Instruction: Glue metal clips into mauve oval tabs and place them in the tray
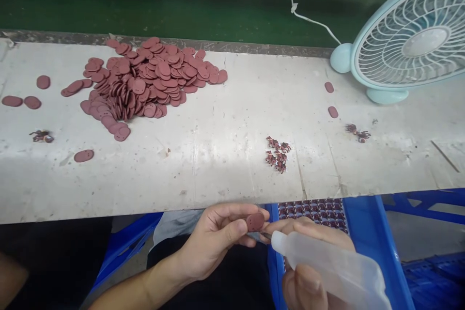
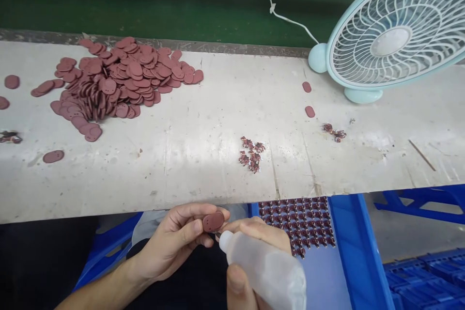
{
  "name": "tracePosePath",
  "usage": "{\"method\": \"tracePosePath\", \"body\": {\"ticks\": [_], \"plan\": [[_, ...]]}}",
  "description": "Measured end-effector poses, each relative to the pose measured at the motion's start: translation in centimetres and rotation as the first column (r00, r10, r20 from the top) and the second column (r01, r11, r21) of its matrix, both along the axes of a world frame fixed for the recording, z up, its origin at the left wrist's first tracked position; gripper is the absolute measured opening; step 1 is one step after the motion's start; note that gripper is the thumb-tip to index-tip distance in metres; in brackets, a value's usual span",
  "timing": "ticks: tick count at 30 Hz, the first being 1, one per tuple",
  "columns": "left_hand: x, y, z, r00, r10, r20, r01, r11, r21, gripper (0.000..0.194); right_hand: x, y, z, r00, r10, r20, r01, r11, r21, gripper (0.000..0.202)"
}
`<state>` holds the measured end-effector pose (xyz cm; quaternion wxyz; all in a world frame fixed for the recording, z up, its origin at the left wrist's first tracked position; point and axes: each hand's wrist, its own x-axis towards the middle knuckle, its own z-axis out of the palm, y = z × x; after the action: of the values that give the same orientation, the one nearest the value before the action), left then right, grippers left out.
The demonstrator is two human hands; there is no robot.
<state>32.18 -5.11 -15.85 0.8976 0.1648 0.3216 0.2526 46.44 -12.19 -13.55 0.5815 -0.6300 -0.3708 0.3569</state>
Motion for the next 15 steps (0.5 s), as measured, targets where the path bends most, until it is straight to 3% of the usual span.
{"method": "tracePosePath", "body": {"ticks": [3,4,5,6,8,9,10,11,12,13,14,15], "plan": [[-0.1,0.2,0.1,1.0,0.008,0.03,-0.009,1.0,0.009,0.02,2.0,1.6,1.2,0.941,-0.119,-0.316,0.159,0.982,0.103,0.025],[-0.2,0.3,0.1,0.999,0.013,0.04,-0.013,1.0,0.012,0.019,3.2,2.4,1.2,0.866,-0.089,-0.492,0.158,0.982,0.1,0.022],[-0.3,0.4,0.1,0.999,0.014,0.048,-0.015,1.0,0.017,0.019,4.6,3.1,0.9,0.742,-0.063,-0.667,0.177,0.979,0.105,0.02],[-0.4,0.4,0.1,0.998,0.016,0.054,-0.017,1.0,0.02,0.02,6.2,3.8,0.4,0.573,-0.056,-0.818,0.241,0.965,0.102,0.019],[-0.5,0.6,0.1,0.998,0.019,0.056,-0.021,1.0,0.022,0.02,9.5,5.1,-1.4,0.082,0.004,-0.997,0.308,0.951,0.03,0.034],[-0.6,0.6,0.1,0.998,0.024,0.055,-0.025,0.999,0.021,0.02,11.0,5.7,-2.5,-0.173,0.036,-0.984,0.348,0.937,-0.027,0.041],[-0.6,0.7,0.0,0.998,0.028,0.052,-0.029,0.999,0.02,0.021,12.3,6.1,-3.5,-0.378,0.073,-0.923,0.38,0.921,-0.083,0.043],[-0.7,0.7,0.0,0.998,0.033,0.049,-0.034,0.999,0.018,0.021,13.3,6.4,-4.4,-0.507,0.118,-0.854,0.399,0.91,-0.111,0.045],[-0.8,0.7,0.0,0.998,0.039,0.046,-0.04,0.999,0.017,0.02,14.0,6.5,-5.0,-0.572,0.163,-0.804,0.405,0.908,-0.104,0.045],[-0.9,0.8,0.0,0.998,0.044,0.042,-0.045,0.999,0.018,0.02,14.4,6.5,-5.2,-0.579,0.204,-0.789,0.39,0.919,-0.049,0.044],[-1.1,0.8,-0.1,0.998,0.051,0.034,-0.052,0.999,0.017,0.02,14.4,6.4,-5.2,-0.527,0.232,-0.818,0.348,0.937,0.042,0.044],[-1.3,0.9,-0.1,0.998,0.058,0.024,-0.059,0.998,0.013,0.021,14.1,6.1,-4.9,-0.4,0.249,-0.882,0.29,0.947,0.136,0.042]]}}
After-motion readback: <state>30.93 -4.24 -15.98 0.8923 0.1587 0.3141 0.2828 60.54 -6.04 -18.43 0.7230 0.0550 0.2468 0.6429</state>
